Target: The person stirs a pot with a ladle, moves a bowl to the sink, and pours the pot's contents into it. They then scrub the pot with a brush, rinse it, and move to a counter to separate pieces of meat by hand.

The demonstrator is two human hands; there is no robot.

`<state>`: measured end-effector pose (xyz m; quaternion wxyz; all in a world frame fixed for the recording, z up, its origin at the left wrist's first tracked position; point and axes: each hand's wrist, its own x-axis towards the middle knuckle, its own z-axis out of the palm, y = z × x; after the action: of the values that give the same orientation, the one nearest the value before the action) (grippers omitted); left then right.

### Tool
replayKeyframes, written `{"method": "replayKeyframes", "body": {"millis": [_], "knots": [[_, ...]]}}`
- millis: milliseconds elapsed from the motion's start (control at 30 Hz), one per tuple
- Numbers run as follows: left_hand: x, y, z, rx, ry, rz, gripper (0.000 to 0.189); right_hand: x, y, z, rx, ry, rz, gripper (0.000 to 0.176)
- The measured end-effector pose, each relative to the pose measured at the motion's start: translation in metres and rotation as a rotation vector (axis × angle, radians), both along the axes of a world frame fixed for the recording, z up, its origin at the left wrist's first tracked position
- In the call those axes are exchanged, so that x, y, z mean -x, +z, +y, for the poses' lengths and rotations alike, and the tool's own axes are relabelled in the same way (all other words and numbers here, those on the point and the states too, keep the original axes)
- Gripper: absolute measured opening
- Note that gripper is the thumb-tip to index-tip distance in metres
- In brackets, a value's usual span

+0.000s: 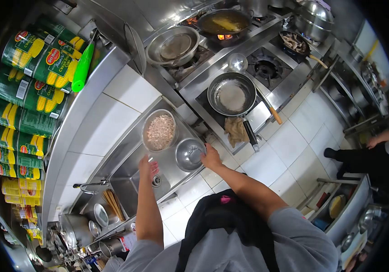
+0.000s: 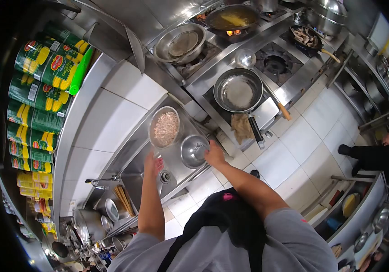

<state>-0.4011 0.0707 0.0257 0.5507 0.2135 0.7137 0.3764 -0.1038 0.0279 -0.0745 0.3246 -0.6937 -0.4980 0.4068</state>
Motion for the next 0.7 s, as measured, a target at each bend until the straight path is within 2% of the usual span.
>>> {"method": "replayKeyframes", "body": {"millis": [67, 100, 133, 167, 200, 233, 267, 300, 333, 367, 433, 467, 500, 533, 567, 600, 633, 700], "knots": [[0.003, -0.004, -0.022, -0.140, -0.020, 0.142, 0.060, 0.007, -0.020, -0.003, -0.152, -0.099, 0.059, 0.060], [-0.006, 0.008, -0.037, -0.167, -0.014, 0.169, 0.050, 0.005, -0.006, -0.010, -0.124, -0.121, 0.046, 0.059], [0.010, -0.021, -0.054, -0.403, -0.047, 0.037, 0.041, 0.000, 0.008, -0.022, -0.087, -0.179, 0.021, 0.058], [-0.017, 0.004, -0.073, -0.320, -0.124, 0.185, 0.037, -0.007, 0.002, -0.037, -0.125, -0.212, 0.050, 0.060], [-0.016, -0.014, -0.087, -0.383, -0.302, 0.275, 0.034, -0.025, 0.013, -0.061, -0.150, -0.197, 0.088, 0.058], [-0.032, -0.006, -0.112, -0.373, -0.480, 0.218, 0.034, -0.037, 0.019, -0.096, -0.129, -0.203, 0.001, 0.056], [-0.043, -0.020, -0.133, -0.515, -0.704, 0.241, 0.032, -0.053, 0.012, -0.133, -0.112, -0.146, 0.034, 0.054], [-0.044, -0.052, -0.150, -0.521, -0.892, 0.340, 0.029, -0.068, 0.001, -0.171, 0.054, -0.065, -0.002, 0.059], [-0.031, -0.123, -0.155, -0.219, -0.980, 0.229, 0.030, -0.076, -0.016, -0.219, 0.184, -0.071, -0.095, 0.063], [-0.041, -0.154, -0.163, -0.054, -1.163, 0.211, 0.030, -0.079, -0.041, -0.266, 0.316, -0.051, -0.162, 0.067], [-0.071, -0.183, -0.180, 0.086, -1.478, 0.217, 0.030, -0.077, -0.120, -0.370, 0.565, 0.097, -0.183, 0.072], [-0.086, -0.195, -0.183, 0.117, -1.588, 0.222, 0.030, -0.074, -0.074, -0.426, 0.523, 0.024, 0.262, 0.077], [-0.099, -0.198, -0.182, 0.132, -1.676, 0.228, 0.030, -0.042, -0.097, -0.473, 0.674, -0.384, 0.500, 0.084], [-0.114, -0.200, -0.181, 0.135, -1.742, 0.229, 0.030, -0.035, -0.048, -0.512, 0.593, -0.365, 1.206, 0.100], [-0.132, -0.200, -0.182, 0.133, -1.803, 0.227, 0.030, -0.012, -0.059, -0.544, 0.744, -0.563, 1.142, 0.098], [-0.146, -0.200, -0.184, 0.125, -1.850, 0.225, 0.030, -0.009, 0.054, -0.531, 0.870, -0.679, 0.849, 0.089], [-0.160, -0.199, -0.187, 0.115, -1.890, 0.221, 0.030, 0.004, 0.020, -0.566, 0.782, -0.691, 1.079, 0.086], [-0.189, -0.192, -0.195, 0.093, -1.963, 0.210, 0.030, 0.043, -0.125, -0.615, 0.750, -0.761, 1.207, 0.079]]}}
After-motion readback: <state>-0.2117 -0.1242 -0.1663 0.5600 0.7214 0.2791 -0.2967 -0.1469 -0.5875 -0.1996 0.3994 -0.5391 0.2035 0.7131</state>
